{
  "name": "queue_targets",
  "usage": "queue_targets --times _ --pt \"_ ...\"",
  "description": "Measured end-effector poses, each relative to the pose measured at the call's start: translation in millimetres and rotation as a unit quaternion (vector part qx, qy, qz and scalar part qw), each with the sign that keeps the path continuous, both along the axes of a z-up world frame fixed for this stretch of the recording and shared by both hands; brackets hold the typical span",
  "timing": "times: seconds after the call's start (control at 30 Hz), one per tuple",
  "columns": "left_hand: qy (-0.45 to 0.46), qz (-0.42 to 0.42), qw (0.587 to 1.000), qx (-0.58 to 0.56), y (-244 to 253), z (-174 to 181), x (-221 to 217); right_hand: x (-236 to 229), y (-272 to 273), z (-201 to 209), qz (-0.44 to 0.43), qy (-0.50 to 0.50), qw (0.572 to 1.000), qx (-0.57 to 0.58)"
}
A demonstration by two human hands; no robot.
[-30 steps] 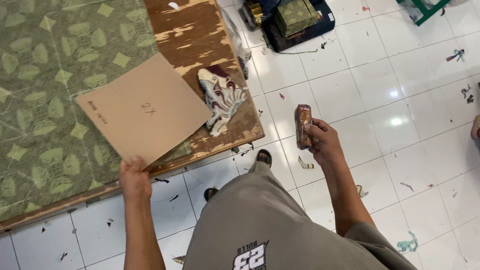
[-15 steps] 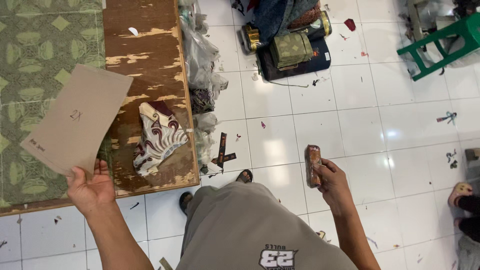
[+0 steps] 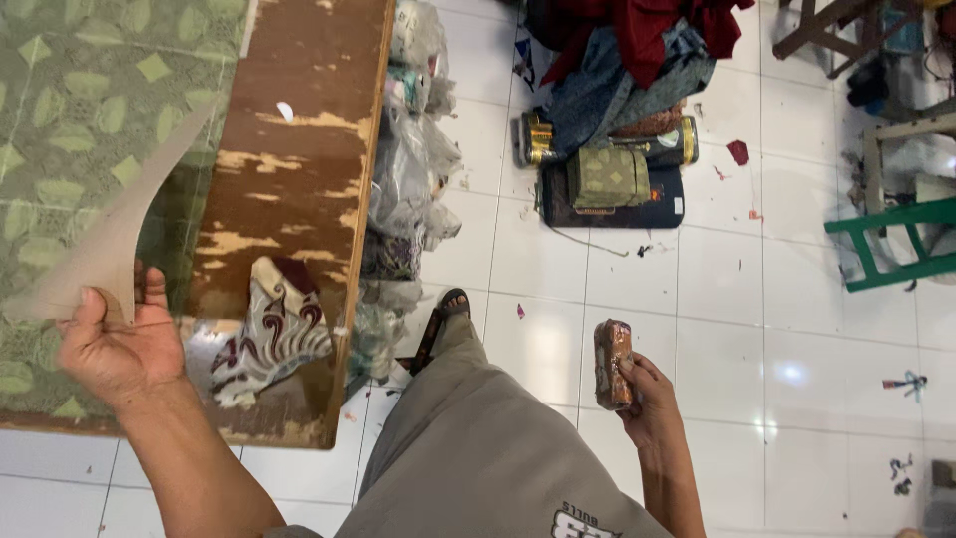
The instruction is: The person repeatedly rubs a small rectangular cardboard piece on a patterned table using a wrapped block. They reposition the cardboard several times and continue rubbing different areas of the surface.
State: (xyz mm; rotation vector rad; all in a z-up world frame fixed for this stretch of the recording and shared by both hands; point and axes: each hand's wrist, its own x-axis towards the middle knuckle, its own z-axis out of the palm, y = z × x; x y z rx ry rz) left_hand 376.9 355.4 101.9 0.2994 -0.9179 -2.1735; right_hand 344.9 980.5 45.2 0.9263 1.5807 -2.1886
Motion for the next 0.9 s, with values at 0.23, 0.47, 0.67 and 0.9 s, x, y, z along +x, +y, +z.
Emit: queue_targets --times 0.23,0.47,0.67,0.9 --pt "0.006 0.037 0.998 -0.042 26 40 -142 -140 17 -8 -0.023 -0.002 0.999 0.039" --pt "-0.040 0.093 0.978 -0.183 31 64 -263 -280 3 -12 0.034 0.000 0.997 0.068" --pt "-0.056 0.200 0.965 -0.162 5 17 -311 -421 -18 -37 0.112 0.001 0.993 0.024" --pt "-0.047 0.355 0.932 -0.058 10 -43 -314 -603 -42 -26 0.229 0.012 0.973 0.028"
